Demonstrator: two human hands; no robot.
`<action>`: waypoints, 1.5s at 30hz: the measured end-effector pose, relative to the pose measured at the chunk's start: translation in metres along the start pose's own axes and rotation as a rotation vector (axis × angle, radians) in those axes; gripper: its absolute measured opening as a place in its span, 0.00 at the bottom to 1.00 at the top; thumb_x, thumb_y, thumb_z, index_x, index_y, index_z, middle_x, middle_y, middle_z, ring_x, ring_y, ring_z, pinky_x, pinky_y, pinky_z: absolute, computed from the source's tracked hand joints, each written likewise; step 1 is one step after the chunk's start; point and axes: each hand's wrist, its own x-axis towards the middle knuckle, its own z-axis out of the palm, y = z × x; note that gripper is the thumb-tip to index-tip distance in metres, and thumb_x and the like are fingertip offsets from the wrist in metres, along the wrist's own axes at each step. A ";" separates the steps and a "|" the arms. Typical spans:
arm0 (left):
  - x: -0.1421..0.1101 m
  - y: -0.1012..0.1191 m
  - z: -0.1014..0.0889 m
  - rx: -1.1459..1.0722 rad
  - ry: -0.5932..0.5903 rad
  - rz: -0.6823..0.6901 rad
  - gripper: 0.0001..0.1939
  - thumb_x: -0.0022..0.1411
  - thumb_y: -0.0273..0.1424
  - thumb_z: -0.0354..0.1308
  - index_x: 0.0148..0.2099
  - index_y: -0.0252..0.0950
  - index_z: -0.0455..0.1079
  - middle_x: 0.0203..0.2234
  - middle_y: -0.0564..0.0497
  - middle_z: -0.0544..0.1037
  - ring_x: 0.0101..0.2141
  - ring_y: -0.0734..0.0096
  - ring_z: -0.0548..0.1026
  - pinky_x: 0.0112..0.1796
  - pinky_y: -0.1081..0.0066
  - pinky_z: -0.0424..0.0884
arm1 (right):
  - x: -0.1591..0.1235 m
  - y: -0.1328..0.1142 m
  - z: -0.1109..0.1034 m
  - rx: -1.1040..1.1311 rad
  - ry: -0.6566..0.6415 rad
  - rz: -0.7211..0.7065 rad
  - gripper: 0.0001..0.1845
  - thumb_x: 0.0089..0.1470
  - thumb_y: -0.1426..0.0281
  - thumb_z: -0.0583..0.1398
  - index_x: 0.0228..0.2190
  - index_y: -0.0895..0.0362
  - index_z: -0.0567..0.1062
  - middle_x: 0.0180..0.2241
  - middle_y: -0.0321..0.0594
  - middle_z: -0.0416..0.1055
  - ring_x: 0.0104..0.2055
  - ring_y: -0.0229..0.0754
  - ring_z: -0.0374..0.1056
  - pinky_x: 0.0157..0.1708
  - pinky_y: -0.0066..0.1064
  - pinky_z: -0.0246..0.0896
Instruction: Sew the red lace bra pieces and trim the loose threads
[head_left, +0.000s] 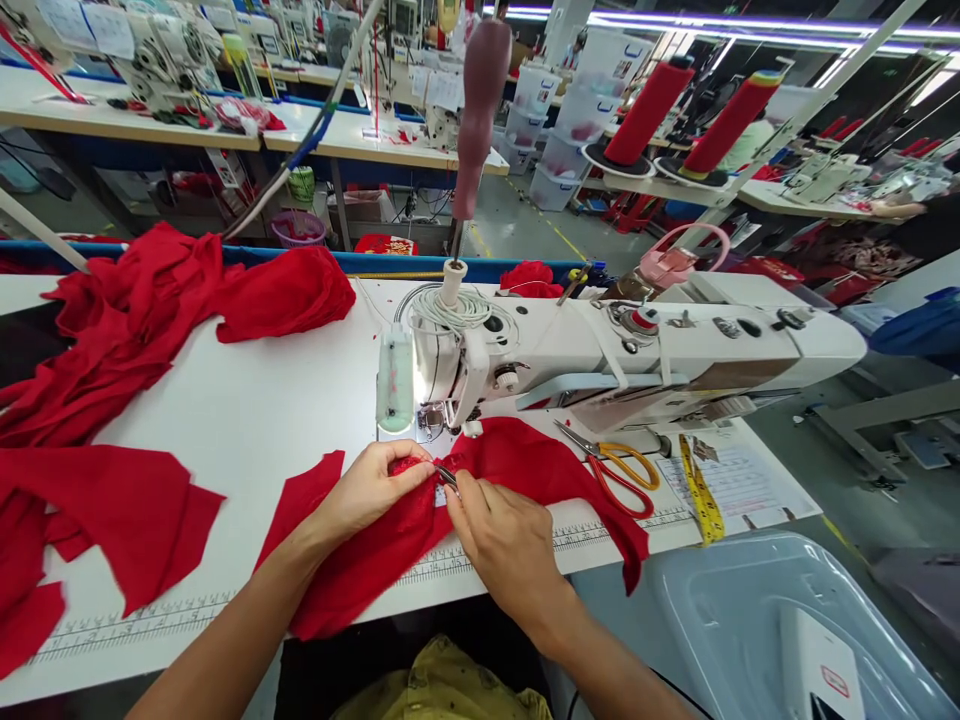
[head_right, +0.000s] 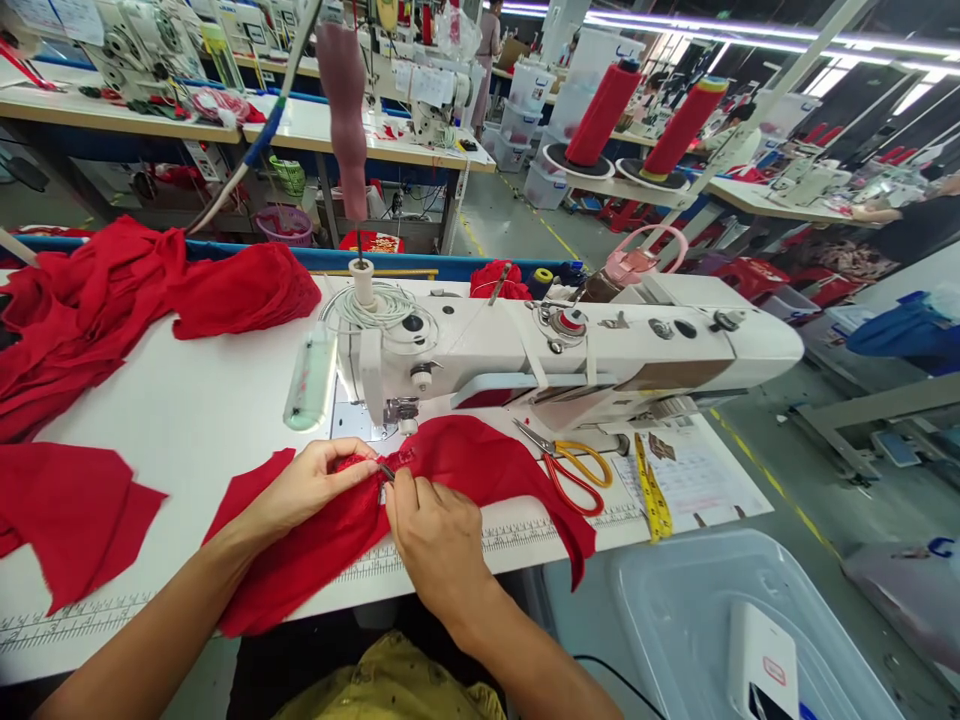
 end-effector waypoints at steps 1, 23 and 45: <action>0.000 0.000 0.000 0.006 0.000 0.004 0.15 0.61 0.43 0.58 0.34 0.35 0.73 0.30 0.51 0.77 0.32 0.69 0.72 0.34 0.72 0.68 | 0.000 0.001 0.001 0.006 0.003 0.000 0.12 0.68 0.69 0.52 0.39 0.58 0.75 0.23 0.38 0.71 0.24 0.39 0.65 0.27 0.33 0.51; 0.000 -0.003 0.001 0.069 -0.008 0.028 0.14 0.63 0.42 0.56 0.35 0.35 0.73 0.31 0.51 0.77 0.34 0.68 0.72 0.38 0.71 0.67 | 0.007 0.002 -0.008 -0.121 -0.049 -0.032 0.10 0.64 0.73 0.56 0.28 0.55 0.68 0.20 0.32 0.66 0.21 0.37 0.63 0.24 0.32 0.45; 0.003 -0.006 0.001 0.031 -0.034 0.030 0.13 0.62 0.41 0.57 0.35 0.36 0.73 0.32 0.51 0.76 0.35 0.67 0.71 0.39 0.70 0.65 | 0.019 0.023 0.006 0.381 -0.164 0.230 0.09 0.58 0.69 0.61 0.43 0.54 0.73 0.25 0.31 0.76 0.26 0.37 0.71 0.25 0.26 0.48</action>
